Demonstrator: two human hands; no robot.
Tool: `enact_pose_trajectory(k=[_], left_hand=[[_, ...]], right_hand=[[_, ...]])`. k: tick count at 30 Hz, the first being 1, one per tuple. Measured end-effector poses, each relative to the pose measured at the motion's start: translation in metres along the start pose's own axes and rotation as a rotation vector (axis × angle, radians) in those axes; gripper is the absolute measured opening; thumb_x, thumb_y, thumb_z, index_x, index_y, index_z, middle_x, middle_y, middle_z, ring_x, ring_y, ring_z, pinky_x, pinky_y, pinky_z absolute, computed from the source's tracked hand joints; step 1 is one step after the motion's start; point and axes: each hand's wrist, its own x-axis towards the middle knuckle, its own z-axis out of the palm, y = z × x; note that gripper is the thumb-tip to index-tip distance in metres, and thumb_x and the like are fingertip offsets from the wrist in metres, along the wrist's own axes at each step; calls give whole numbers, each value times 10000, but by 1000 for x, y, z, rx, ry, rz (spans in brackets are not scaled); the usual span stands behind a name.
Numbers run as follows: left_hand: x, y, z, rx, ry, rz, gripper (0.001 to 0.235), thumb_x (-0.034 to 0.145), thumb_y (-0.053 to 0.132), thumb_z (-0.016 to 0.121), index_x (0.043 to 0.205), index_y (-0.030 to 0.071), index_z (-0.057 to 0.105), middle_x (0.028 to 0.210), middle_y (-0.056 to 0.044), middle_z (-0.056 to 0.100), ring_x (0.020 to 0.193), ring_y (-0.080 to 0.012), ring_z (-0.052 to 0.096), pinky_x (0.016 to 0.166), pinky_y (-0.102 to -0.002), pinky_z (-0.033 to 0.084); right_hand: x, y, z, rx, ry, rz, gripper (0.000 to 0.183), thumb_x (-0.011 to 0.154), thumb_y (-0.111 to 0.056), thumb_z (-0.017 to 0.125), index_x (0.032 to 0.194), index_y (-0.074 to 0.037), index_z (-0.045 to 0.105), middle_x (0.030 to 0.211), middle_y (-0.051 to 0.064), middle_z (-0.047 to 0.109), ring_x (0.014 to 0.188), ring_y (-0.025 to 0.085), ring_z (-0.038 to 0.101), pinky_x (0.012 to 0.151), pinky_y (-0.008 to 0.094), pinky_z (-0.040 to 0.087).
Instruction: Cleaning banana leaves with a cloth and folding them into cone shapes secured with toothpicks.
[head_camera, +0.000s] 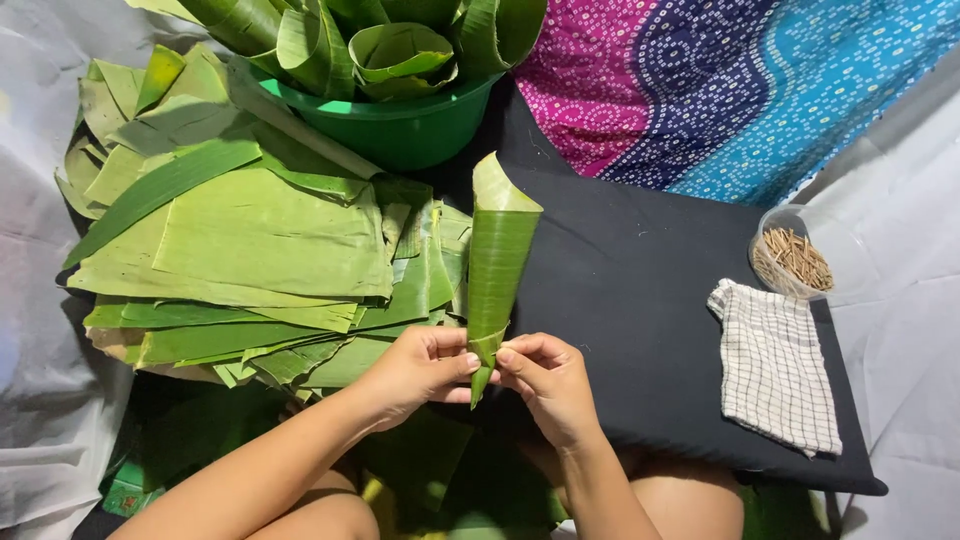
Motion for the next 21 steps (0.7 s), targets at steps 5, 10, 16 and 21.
enact_pose_trajectory(k=[5,10,16,21], left_hand=[[-8,12,-3,55,-87,-18,349,953,52,642,1292,23,718,1050,-118,762,951,-143,701,750,-238,579],[-6,12,-4,43,-98,12,429,945,30,618,1371,33,668,1195,-97,751,1064,-156,718,764,-239,582],[-3,4,-7,78,-148,75,403,949,28,628,1349,24,678,1092,-106,761,924,-127,688,758,-243,576],[-4,7,-4,61,-154,54,347,949,18,632,1288,-11,704,1021,-117,762,796,-100,636,688,-199,557]], right_hand=[[-12,-17,4,12,-162,-70,30,864,78,731,891,86,741,933,164,731,785,236,700,761,330,628],[-7,-9,-11,31,-84,-65,232,875,44,718,1104,85,724,967,194,739,841,237,698,813,325,595],[-14,-16,-2,17,-173,-205,50,885,33,722,896,82,724,903,131,688,756,214,675,753,317,610],[-15,-18,1,-18,-186,-219,44,892,46,698,910,75,725,881,129,684,775,217,662,770,353,621]])
